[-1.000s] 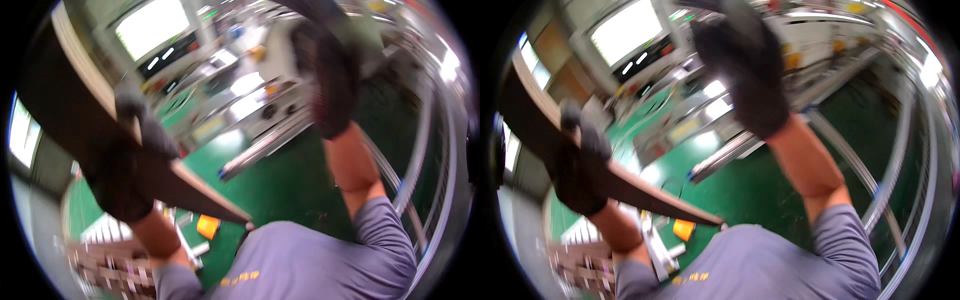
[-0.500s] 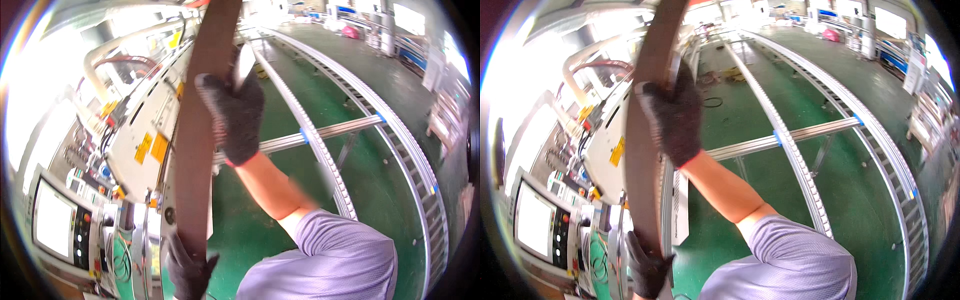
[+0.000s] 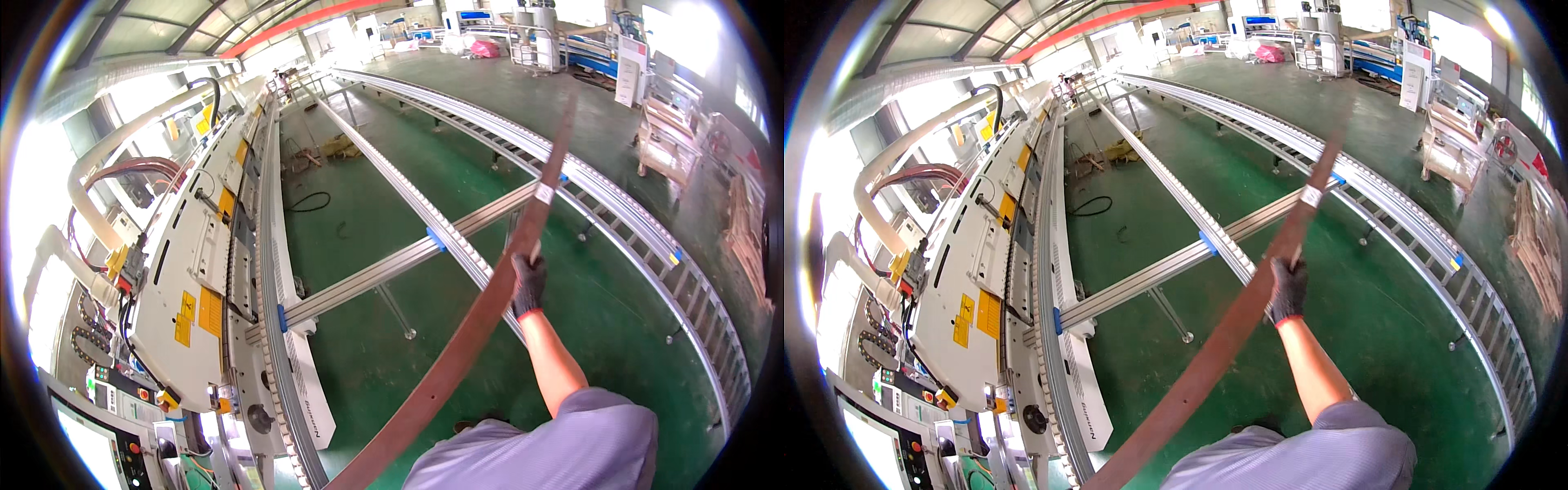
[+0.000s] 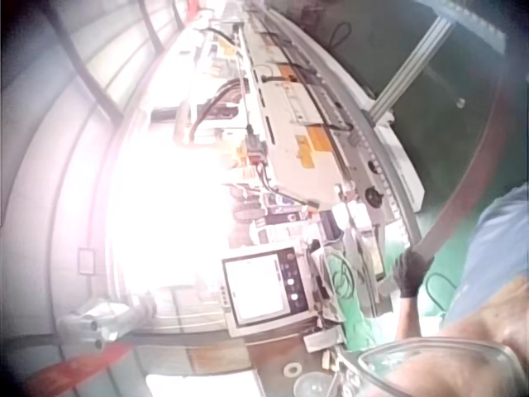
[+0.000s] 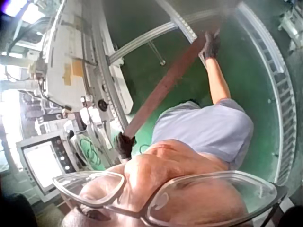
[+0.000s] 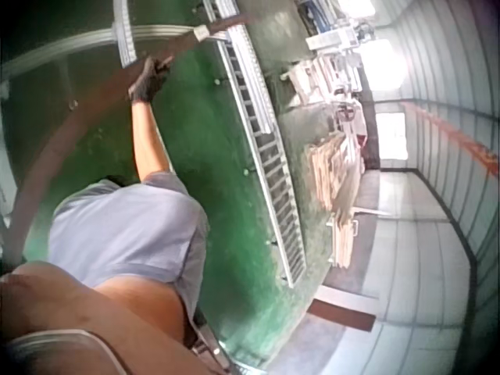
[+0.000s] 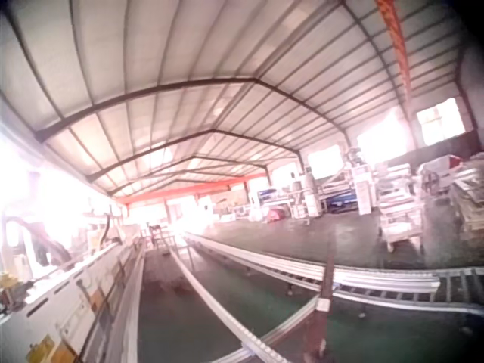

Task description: The person handles wood planks in a workshop, picking them up from a large stack, inspecting them, and placing them onto a machine conveyor for processing.

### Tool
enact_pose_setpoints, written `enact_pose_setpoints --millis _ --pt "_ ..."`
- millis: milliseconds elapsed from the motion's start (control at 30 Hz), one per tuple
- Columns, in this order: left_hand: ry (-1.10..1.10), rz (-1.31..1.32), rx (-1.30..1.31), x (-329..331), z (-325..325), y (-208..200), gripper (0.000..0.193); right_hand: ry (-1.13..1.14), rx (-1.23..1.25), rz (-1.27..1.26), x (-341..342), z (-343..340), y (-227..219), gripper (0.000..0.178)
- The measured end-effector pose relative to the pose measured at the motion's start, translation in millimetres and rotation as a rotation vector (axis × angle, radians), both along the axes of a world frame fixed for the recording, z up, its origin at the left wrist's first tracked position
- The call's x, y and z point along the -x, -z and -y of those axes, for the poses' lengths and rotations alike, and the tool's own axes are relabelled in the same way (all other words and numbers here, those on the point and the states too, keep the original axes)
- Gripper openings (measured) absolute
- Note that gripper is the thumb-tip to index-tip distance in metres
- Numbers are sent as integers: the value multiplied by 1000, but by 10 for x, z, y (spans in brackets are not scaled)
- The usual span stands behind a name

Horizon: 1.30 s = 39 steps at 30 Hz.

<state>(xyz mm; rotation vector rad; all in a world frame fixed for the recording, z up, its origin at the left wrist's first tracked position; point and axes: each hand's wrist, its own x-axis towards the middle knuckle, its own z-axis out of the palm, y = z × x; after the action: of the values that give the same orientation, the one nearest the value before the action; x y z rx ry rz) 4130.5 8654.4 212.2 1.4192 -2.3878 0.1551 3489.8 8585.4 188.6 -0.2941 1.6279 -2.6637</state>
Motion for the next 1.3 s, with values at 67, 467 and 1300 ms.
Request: enact_pose_setpoints --millis 67,467,1300 --pt "86 -15 -34 -93 186 176 70 50 -111 -36 154 -86 402 19" --pt "293 -26 -274 1245 1019 756 53 -80 -837 179 1885 -1761 1874 46" --pt "96 145 -434 -1381 2139 1013 29 -1331 -1278 -1543 -5160 852 703 82"
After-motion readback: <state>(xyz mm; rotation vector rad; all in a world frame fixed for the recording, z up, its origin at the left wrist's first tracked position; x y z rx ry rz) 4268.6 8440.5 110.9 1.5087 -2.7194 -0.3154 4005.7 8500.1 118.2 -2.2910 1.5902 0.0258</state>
